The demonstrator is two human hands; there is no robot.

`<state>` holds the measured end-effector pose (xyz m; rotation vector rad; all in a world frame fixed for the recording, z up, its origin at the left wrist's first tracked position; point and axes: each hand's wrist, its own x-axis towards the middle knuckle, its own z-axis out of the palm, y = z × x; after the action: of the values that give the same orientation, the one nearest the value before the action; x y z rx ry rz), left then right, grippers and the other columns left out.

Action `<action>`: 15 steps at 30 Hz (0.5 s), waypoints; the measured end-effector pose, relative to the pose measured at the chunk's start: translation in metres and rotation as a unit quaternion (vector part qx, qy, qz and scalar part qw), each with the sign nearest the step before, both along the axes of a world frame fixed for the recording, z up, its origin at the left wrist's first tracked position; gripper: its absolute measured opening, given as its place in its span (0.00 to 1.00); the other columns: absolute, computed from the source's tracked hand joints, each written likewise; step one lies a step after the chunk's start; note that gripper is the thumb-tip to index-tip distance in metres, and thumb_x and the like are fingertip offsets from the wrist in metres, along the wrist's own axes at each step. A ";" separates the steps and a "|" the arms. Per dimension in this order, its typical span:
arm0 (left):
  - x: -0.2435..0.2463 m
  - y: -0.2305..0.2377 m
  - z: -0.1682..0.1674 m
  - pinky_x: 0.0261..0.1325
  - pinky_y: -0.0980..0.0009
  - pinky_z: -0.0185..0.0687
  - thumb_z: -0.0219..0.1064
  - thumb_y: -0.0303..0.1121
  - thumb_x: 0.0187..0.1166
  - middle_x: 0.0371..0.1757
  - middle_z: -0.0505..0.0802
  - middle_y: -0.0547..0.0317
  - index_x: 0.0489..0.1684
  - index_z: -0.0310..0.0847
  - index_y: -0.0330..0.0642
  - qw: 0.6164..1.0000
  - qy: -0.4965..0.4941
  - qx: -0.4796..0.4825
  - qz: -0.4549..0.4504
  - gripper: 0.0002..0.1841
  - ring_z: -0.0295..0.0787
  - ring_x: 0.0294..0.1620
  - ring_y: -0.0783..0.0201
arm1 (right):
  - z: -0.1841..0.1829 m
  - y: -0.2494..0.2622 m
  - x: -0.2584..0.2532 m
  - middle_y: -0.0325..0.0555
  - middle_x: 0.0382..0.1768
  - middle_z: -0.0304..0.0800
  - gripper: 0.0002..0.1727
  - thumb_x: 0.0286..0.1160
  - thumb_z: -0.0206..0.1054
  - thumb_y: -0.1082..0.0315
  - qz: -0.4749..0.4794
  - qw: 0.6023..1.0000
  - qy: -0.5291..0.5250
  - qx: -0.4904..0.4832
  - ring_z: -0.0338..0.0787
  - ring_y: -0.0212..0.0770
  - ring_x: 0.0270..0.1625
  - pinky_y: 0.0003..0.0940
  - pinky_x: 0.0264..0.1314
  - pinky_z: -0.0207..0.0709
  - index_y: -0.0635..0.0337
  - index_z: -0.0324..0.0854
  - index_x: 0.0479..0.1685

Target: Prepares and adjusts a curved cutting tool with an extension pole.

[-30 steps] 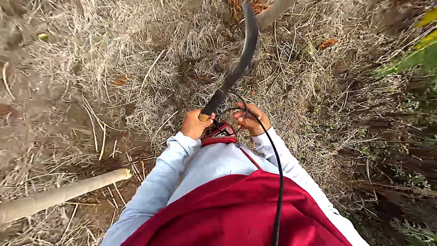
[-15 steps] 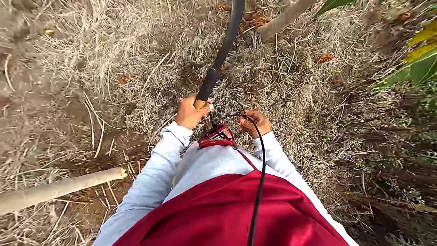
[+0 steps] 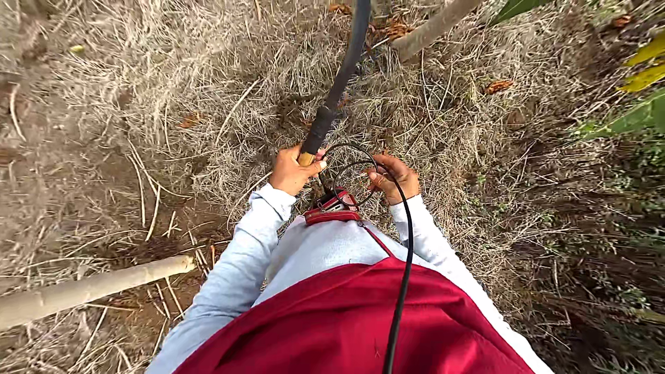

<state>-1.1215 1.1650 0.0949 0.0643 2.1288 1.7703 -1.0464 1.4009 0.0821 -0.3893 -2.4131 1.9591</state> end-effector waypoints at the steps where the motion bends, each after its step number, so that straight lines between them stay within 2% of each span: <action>1: 0.001 0.000 -0.001 0.32 0.76 0.84 0.75 0.23 0.72 0.46 0.94 0.54 0.56 0.85 0.34 1.000 0.001 -0.005 0.002 0.15 0.87 0.28 0.73 | 0.004 -0.002 0.000 0.48 0.42 0.90 0.21 0.74 0.72 0.76 -0.023 0.999 -0.042 0.020 0.88 0.31 0.31 0.28 0.37 0.86 0.72 0.78 0.66; 3: 0.001 0.001 -0.003 0.32 0.75 0.84 0.76 0.25 0.71 0.45 0.94 0.54 0.56 0.86 0.35 1.000 0.017 -0.023 0.010 0.16 0.87 0.28 0.73 | 0.005 -0.003 0.000 0.46 0.34 0.89 0.14 0.75 0.74 0.73 -0.047 0.995 -0.084 0.039 0.85 0.29 0.26 0.27 0.34 0.84 0.71 0.82 0.53; 5: 0.001 0.003 -0.004 0.35 0.71 0.83 0.78 0.27 0.70 0.49 0.92 0.51 0.55 0.87 0.36 0.997 0.052 -0.046 0.025 0.16 0.85 0.31 0.69 | -0.001 -0.002 0.003 0.40 0.27 0.89 0.07 0.75 0.72 0.74 -0.035 0.997 -0.056 0.025 0.83 0.25 0.22 0.23 0.30 0.83 0.70 0.84 0.43; 6: 0.002 0.003 -0.002 0.38 0.70 0.84 0.78 0.27 0.69 0.54 0.90 0.49 0.53 0.87 0.35 0.995 0.074 -0.055 0.027 0.15 0.86 0.35 0.67 | -0.003 -0.001 0.005 0.38 0.27 0.89 0.05 0.75 0.71 0.74 -0.020 0.999 -0.030 0.015 0.83 0.23 0.22 0.21 0.30 0.82 0.70 0.84 0.42; 8: 0.001 0.005 0.004 0.40 0.68 0.84 0.79 0.28 0.69 0.57 0.89 0.47 0.50 0.88 0.33 0.992 0.110 -0.063 0.024 0.14 0.85 0.38 0.65 | -0.007 0.000 0.007 0.35 0.29 0.90 0.05 0.75 0.70 0.75 0.012 1.000 0.028 -0.002 0.83 0.20 0.24 0.18 0.30 0.82 0.69 0.86 0.43; 11: 0.002 0.008 0.018 0.42 0.70 0.85 0.78 0.30 0.70 0.60 0.91 0.49 0.55 0.88 0.36 0.989 0.138 -0.056 -0.013 0.16 0.88 0.40 0.68 | -0.009 -0.001 0.008 0.32 0.34 0.93 0.07 0.72 0.71 0.74 0.057 0.992 0.107 -0.023 0.84 0.17 0.26 0.16 0.31 0.82 0.66 0.87 0.45; 12: 0.003 0.010 0.027 0.43 0.71 0.86 0.77 0.30 0.71 0.58 0.92 0.51 0.57 0.88 0.37 0.989 0.128 -0.064 -0.033 0.17 0.89 0.40 0.70 | -0.008 -0.001 0.008 0.31 0.35 0.94 0.07 0.72 0.72 0.74 0.066 0.990 0.124 -0.028 0.85 0.17 0.27 0.16 0.31 0.82 0.66 0.88 0.45; 14: 0.007 0.018 0.048 0.43 0.73 0.83 0.74 0.31 0.76 0.46 0.93 0.55 0.56 0.85 0.38 0.988 0.092 -0.098 -0.080 0.14 0.86 0.35 0.73 | -0.003 -0.003 0.008 0.31 0.35 0.94 0.08 0.69 0.74 0.73 0.066 0.988 0.136 -0.020 0.85 0.17 0.27 0.16 0.31 0.82 0.66 0.89 0.45; 15: 0.006 0.020 0.048 0.41 0.75 0.84 0.74 0.32 0.77 0.40 0.92 0.57 0.54 0.85 0.37 0.986 0.095 -0.098 -0.094 0.13 0.85 0.32 0.74 | 0.002 -0.004 0.009 0.32 0.34 0.93 0.10 0.68 0.75 0.72 0.055 0.990 0.127 0.000 0.84 0.18 0.27 0.17 0.31 0.82 0.66 0.88 0.46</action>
<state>-1.1151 1.1846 0.1433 0.3836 2.3326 1.4912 -1.0377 1.3970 0.0841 -0.0040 -2.3176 1.9149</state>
